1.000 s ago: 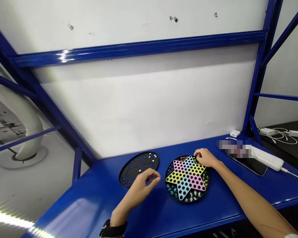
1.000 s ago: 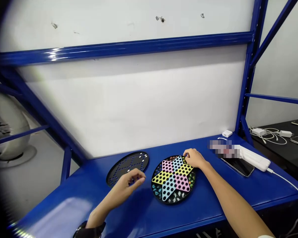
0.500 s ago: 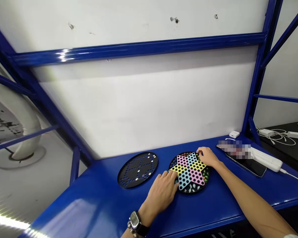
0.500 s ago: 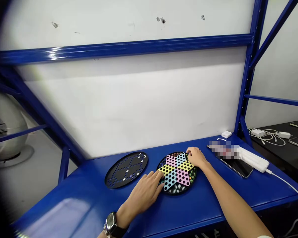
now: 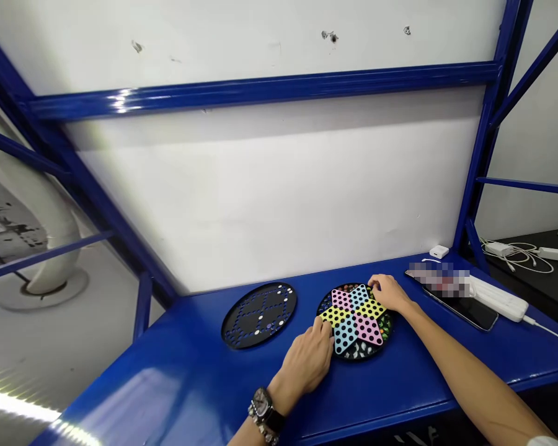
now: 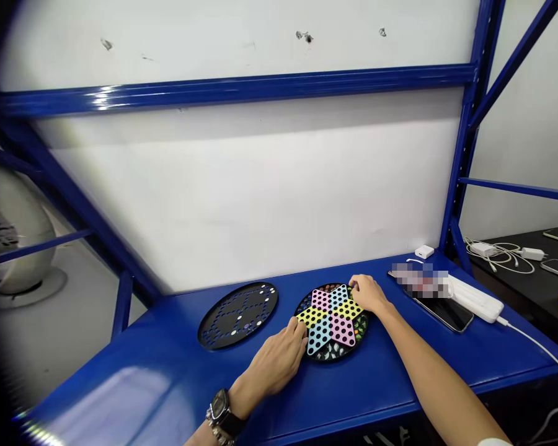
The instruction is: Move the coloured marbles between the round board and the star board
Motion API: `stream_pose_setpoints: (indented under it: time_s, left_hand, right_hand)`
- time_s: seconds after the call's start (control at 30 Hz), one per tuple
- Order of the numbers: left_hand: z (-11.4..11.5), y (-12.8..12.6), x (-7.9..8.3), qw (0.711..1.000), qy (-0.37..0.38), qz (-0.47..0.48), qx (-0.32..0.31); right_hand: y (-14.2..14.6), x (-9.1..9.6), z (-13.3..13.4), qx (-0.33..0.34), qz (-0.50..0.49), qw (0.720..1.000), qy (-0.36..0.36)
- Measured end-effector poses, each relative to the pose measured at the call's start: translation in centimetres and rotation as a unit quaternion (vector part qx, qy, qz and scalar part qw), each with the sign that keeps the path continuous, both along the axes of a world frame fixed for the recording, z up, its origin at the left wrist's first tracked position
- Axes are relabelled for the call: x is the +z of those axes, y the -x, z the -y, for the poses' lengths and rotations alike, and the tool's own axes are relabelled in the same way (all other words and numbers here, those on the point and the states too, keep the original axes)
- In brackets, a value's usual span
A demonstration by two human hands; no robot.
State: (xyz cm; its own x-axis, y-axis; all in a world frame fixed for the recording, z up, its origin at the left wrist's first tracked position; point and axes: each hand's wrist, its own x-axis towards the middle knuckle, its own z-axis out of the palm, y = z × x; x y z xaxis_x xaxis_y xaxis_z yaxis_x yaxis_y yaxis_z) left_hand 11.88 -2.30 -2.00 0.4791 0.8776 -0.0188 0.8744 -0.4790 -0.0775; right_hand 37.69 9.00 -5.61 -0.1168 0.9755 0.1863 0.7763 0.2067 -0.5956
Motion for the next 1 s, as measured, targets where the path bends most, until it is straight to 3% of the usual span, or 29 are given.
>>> stream_pose_setpoints:
  time_s: [0.23, 0.53, 1.0]
  left_hand:
    - [-0.2, 0.9, -1.6, 0.995, -0.023, 0.095, -0.016]
    - [0.0, 0.8, -1.3, 0.991, -0.017, 0.134, -0.009]
    - [0.0, 0.5, -0.7, 0.997, -0.018, 0.071, -0.035]
  right_hand:
    - [0.0, -0.1, 0.0, -0.005, 0.012, 1.000, -0.006]
    - [-0.1, -0.1, 0.1, -0.011, 0.030, 0.999, -0.003]
    - [0.3, 0.4, 0.5, -0.015, 0.032, 0.999, 0.012]
